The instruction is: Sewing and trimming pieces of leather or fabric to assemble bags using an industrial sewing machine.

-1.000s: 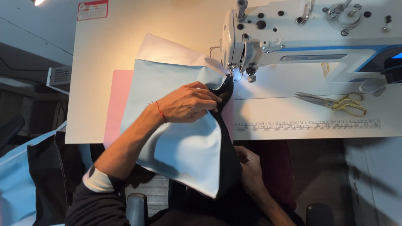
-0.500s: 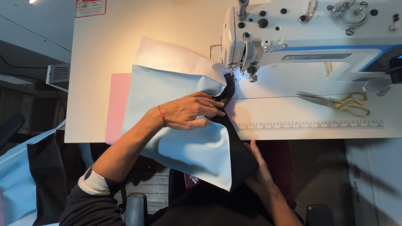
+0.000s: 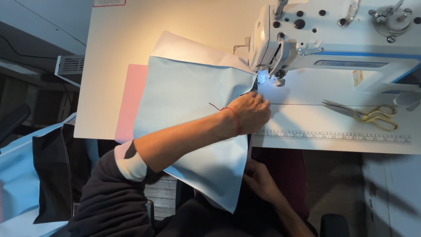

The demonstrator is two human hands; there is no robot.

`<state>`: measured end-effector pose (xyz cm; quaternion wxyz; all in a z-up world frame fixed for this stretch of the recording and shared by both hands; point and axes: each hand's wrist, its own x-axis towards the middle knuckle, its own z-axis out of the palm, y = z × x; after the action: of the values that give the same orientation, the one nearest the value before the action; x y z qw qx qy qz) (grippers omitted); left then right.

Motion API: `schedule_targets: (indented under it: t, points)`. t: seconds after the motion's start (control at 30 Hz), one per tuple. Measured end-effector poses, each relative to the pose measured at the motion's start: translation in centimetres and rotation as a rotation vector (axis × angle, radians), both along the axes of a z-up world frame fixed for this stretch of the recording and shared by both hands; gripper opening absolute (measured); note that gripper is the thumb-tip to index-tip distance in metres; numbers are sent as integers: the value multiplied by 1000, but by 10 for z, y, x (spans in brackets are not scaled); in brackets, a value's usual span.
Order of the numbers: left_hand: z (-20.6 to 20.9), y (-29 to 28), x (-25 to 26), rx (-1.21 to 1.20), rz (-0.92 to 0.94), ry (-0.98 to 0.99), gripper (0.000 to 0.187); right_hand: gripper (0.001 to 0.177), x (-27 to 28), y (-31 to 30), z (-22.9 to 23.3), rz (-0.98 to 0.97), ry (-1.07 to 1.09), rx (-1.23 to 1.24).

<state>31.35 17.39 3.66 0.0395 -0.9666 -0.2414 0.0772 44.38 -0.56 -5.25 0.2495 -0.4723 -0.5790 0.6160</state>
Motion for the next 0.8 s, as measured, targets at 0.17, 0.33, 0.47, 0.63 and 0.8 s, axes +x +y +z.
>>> schedule_targets:
  t: [0.17, 0.33, 0.47, 0.63, 0.8]
  points:
    - [-25, 15, -21, -2, 296, 166, 77, 17, 10, 4, 18, 36, 44, 91]
    - [21, 9, -37, -208, 296, 188, 110, 17, 9, 5, 25, 17, -32, -64]
    - [20, 13, -39, -235, 310, 84, 104, 24, 10, -13, -23, -39, 85, -25]
    - [-11, 15, -32, -196, 332, -48, 99, 44, -9, -11, -35, -165, 363, -151]
    - [2, 14, -19, -25, 358, 117, 122, 34, -10, 12, 24, -283, 263, -25]
